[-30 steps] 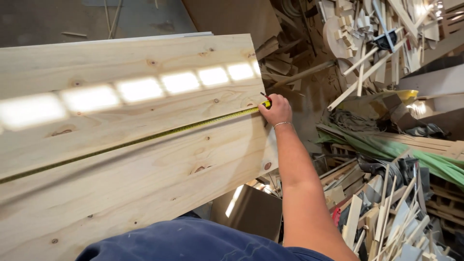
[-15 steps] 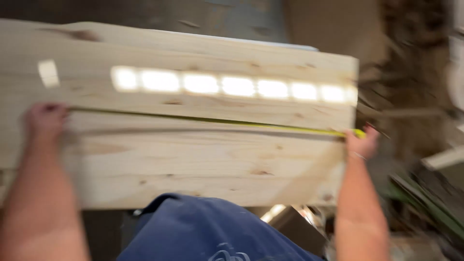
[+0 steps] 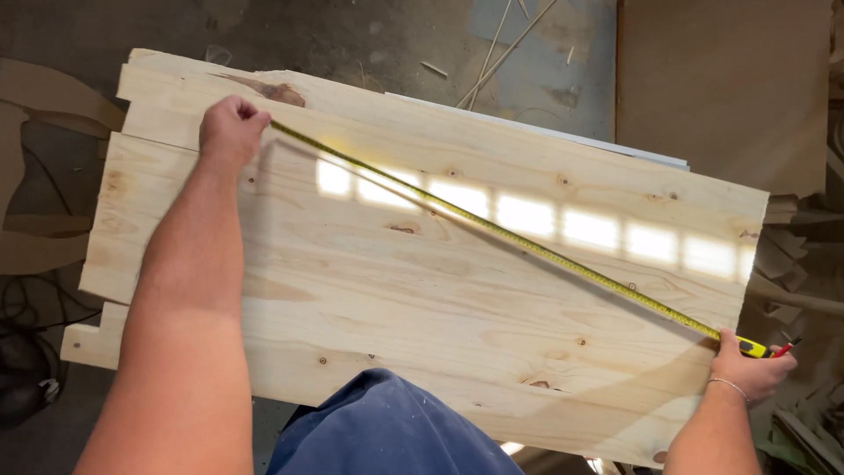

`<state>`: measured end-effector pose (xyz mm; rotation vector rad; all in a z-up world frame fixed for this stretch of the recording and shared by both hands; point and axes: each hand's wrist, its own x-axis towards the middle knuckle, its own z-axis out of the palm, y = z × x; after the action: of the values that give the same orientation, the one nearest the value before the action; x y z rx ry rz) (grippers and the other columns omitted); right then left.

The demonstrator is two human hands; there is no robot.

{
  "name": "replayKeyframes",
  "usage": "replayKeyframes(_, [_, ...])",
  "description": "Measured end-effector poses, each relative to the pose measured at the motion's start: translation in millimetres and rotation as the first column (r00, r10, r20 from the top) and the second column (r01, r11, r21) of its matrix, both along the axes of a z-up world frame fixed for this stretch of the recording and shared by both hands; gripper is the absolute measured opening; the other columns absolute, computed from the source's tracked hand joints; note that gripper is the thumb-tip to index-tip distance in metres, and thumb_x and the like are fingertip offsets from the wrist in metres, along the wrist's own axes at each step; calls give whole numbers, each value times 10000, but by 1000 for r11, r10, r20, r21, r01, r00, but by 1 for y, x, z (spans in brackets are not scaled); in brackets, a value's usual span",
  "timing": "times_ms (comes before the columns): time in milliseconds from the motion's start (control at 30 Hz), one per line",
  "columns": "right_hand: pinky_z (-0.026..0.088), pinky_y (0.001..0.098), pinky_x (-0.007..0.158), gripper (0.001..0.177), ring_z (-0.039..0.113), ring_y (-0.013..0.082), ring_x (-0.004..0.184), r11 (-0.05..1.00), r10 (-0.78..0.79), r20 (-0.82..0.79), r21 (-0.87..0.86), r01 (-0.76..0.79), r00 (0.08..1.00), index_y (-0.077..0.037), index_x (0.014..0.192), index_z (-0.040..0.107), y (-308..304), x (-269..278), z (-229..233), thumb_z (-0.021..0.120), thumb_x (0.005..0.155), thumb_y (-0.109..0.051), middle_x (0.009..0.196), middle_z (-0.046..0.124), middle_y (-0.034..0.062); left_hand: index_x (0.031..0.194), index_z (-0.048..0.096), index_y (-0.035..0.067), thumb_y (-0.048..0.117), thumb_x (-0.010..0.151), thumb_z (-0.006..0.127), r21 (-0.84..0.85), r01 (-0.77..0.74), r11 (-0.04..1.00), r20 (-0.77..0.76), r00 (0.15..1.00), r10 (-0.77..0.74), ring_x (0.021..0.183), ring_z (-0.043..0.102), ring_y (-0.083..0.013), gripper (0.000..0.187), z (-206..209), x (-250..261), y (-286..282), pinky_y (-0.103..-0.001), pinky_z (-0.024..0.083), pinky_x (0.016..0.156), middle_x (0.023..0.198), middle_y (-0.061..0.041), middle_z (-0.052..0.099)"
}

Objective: Marking a wooden board using a paper template and a pencil, followed by measuring and marking with a tape measure.

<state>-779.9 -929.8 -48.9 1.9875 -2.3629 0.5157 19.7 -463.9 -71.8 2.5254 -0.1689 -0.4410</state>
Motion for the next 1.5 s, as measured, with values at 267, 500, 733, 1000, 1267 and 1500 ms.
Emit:
replayKeyframes(267, [514,605,685,727,669,483,918,999,26,-39,-36,-27,999,-85,1130,448,-6,-4,-12,1062,884,-385,1127,675,207,856,626,239,409,994,762,94,102,990,-26,995,-100,789,600,-184,258,19,28,-49,-411,474,670,850,50,669])
replayKeyframes(500, [516,602,713,765,692,523,881,987,91,-157,-114,-110,983,-87,1125,509,-11,-17,-20,1109,834,-460,1072,717,215,846,676,253,405,919,773,222,140,965,-87,989,-123,799,657,-222,195,21,9,-1,-418,498,695,854,9,720])
replayKeyframes(733, [503,602,718,748,660,539,938,980,173,-163,-66,-186,971,-65,1151,515,-14,-29,-21,1099,862,-431,1113,698,254,847,718,214,446,881,769,199,109,974,-47,994,-101,796,686,-279,239,7,-71,122,-442,500,694,833,-46,740])
replayKeyframes(1000, [559,534,738,715,708,479,916,967,242,-201,-31,-253,949,-64,1187,544,-2,-22,-7,1078,887,-434,1138,708,246,884,693,175,392,941,719,284,-88,955,-278,945,170,824,656,-256,226,65,-204,211,-430,478,673,902,-39,739])
replayKeyframes(1267, [559,499,748,734,711,441,925,942,309,-203,-72,-328,929,-48,1191,554,-23,-43,-26,1092,848,-409,1130,701,232,883,681,205,466,946,675,365,-150,919,-347,894,283,817,656,-250,269,60,-283,269,-423,484,664,884,5,714])
replayKeyframes(1500, [530,572,717,747,695,525,920,937,331,-209,-41,-346,920,-31,1205,537,-12,-37,-12,1066,879,-446,1137,704,264,898,688,193,469,957,671,369,-126,921,-358,895,266,820,649,-250,283,58,-283,273,-428,480,646,910,-8,718])
